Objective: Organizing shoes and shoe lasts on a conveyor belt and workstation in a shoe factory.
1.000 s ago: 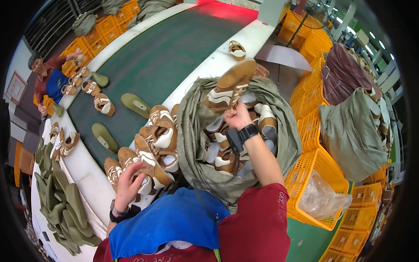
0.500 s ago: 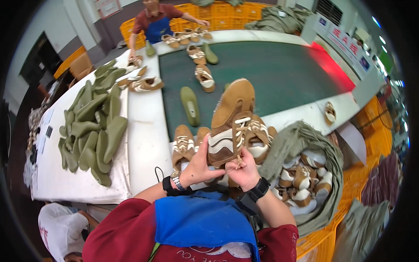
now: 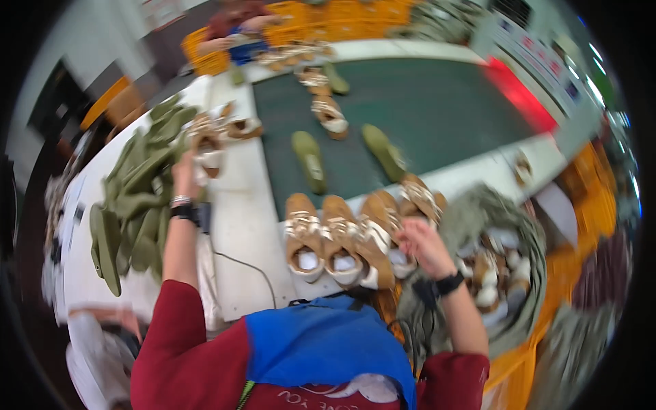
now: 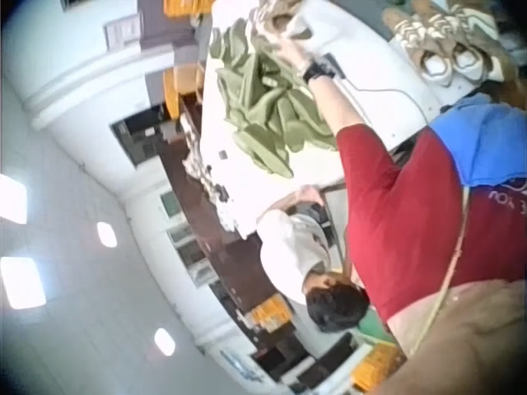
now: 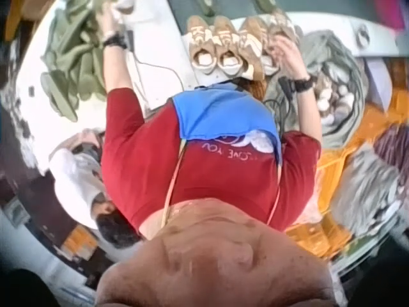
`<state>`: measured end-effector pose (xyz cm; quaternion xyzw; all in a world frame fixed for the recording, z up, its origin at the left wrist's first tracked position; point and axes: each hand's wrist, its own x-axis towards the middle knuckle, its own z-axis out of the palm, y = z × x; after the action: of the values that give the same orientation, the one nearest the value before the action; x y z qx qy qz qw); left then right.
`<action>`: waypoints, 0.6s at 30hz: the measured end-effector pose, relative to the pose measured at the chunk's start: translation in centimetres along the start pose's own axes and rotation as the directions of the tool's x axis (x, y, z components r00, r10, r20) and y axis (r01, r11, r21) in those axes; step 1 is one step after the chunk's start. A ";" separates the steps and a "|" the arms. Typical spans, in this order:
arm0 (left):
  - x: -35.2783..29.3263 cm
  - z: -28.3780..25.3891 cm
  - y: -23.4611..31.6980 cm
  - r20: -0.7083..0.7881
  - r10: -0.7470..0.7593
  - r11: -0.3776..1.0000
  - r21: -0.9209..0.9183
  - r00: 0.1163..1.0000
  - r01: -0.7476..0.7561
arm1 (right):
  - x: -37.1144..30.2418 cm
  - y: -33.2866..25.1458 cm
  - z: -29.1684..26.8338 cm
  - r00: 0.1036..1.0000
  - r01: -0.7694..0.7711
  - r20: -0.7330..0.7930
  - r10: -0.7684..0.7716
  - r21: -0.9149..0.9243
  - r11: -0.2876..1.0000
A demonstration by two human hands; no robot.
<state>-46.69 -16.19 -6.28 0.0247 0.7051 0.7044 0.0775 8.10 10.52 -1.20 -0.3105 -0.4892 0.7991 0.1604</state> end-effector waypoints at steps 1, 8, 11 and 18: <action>-2.3 3.4 2.8 -0.041 0.173 0.961 0.225 0.984 -0.160 | -0.8 -0.3 -2.5 0.980 -0.018 -0.201 -0.006 -0.116 0.993; -20.7 8.5 2.9 0.664 -0.061 0.997 0.002 0.746 0.081 | -4.4 2.1 -31.1 0.547 -0.412 -0.641 -0.538 -0.766 0.493; -30.0 10.7 2.5 0.879 -0.124 0.991 0.131 0.460 0.018 | -9.4 -1.2 -31.4 0.293 -0.711 -0.730 -0.617 -0.598 0.371; -37.4 14.0 4.4 0.950 -0.189 0.980 0.198 0.249 -0.008 | -16.4 -3.5 -35.2 0.732 -0.639 -0.649 -0.209 -0.760 0.122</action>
<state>-8.06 -7.72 0.99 0.4145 0.5655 0.4773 0.5297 43.30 26.96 -4.09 -0.6535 -0.7404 0.1463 -0.0584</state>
